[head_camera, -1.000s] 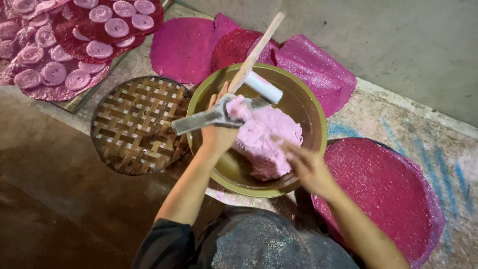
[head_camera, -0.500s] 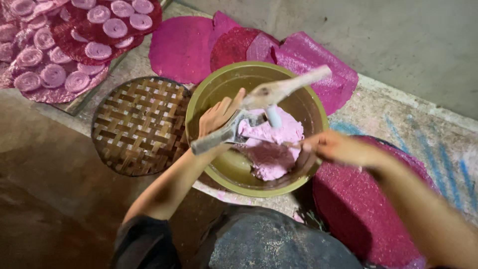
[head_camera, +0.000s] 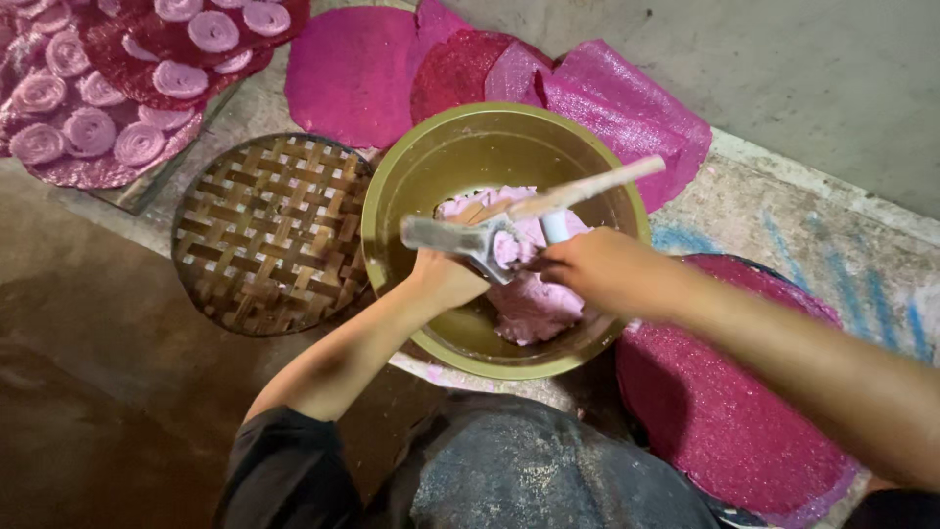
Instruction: The person sits at a workbench and uses a hand-held extruder press to pipe pink batter into spiral rosettes onto round pink mats. They reload the press with batter from a large bowl between batches, place each rosette by hand, and cover finished mats with a lid.
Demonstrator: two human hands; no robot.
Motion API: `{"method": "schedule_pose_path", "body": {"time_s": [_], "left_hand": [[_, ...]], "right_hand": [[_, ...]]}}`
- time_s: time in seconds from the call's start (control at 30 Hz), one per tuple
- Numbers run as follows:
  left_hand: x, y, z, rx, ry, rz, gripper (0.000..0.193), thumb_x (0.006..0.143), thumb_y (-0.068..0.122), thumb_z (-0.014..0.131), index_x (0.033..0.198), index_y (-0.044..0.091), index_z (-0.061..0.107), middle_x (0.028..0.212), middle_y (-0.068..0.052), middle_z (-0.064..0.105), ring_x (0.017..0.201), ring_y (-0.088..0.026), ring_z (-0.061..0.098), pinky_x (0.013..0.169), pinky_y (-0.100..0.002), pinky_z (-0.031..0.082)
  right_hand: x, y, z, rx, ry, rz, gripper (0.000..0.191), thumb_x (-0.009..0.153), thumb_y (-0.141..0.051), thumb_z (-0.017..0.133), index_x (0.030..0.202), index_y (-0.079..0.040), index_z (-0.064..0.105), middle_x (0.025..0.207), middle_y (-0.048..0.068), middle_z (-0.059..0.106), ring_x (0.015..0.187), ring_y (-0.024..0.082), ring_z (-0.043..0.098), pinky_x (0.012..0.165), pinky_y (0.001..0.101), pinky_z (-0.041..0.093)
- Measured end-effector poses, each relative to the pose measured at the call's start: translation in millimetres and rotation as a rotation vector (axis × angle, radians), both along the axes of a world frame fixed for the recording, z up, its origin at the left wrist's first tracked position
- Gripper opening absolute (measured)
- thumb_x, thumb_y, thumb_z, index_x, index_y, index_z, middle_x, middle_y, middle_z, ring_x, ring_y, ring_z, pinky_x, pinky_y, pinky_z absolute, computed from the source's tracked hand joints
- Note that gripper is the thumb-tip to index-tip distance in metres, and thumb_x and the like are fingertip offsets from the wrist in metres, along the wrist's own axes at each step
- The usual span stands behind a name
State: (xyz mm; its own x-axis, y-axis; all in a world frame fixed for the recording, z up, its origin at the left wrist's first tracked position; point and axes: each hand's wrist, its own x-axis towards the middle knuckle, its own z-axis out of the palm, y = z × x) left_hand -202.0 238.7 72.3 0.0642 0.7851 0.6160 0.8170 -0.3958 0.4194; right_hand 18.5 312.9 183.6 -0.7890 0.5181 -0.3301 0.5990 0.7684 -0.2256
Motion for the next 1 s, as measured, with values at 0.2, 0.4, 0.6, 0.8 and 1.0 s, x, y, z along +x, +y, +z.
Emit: {"method": "schedule_pose_path", "body": {"time_s": [0.2,0.4,0.6,0.8,1.0], "left_hand": [[-7,-15,8,-0.503,-0.568,-0.192,0.05,0.075,0.038,0.082,0.118,0.015,0.073,0.102,-0.005,0.077,0.094,-0.021,0.076,0.083,-0.034,0.059],[-22,-5,20,-0.27,-0.269,-0.185,0.064,0.07,0.029,0.09,0.126,0.008,0.068,0.107,-0.014,0.073,0.095,-0.026,0.067,0.081,-0.039,0.051],[15,5,-16,-0.474,-0.988,-0.381,0.04,0.087,0.017,0.073,0.126,0.009,0.072,0.111,-0.009,0.076,0.1,-0.019,0.068,0.086,-0.034,0.058],[-9,-7,-5,-0.592,-0.44,0.018,0.024,0.083,0.019,0.077,0.106,0.011,0.074,0.098,-0.009,0.077,0.091,-0.021,0.073,0.083,-0.033,0.058],[-28,5,19,0.231,-0.193,0.142,0.041,0.091,0.031,0.08,0.123,0.01,0.067,0.138,-0.014,0.064,0.122,-0.03,0.068,0.108,-0.049,0.052]], "right_hand": [[21,-50,39,0.595,0.013,0.329,0.048,0.08,-0.011,0.061,0.128,-0.008,0.065,0.083,0.006,0.063,0.065,0.022,0.069,0.051,0.0371,0.056],[31,-57,114,0.506,-0.24,0.033,0.049,0.086,-0.017,0.058,0.135,-0.023,0.061,0.09,0.003,0.065,0.071,0.024,0.072,0.056,0.0416,0.058],[-6,-58,31,0.647,-0.198,0.283,0.021,0.088,-0.015,0.059,0.104,-0.003,0.064,0.085,0.011,0.068,0.073,0.027,0.073,0.057,0.0387,0.059],[10,-56,37,0.394,-0.048,0.122,0.032,0.087,-0.012,0.059,0.117,-0.008,0.066,0.08,0.01,0.07,0.075,0.029,0.072,0.055,0.0413,0.058],[19,-48,9,0.289,0.592,-0.244,0.041,0.092,-0.012,0.065,0.133,-0.009,0.066,0.105,0.019,0.074,0.087,0.037,0.072,0.07,0.0443,0.057]]}}
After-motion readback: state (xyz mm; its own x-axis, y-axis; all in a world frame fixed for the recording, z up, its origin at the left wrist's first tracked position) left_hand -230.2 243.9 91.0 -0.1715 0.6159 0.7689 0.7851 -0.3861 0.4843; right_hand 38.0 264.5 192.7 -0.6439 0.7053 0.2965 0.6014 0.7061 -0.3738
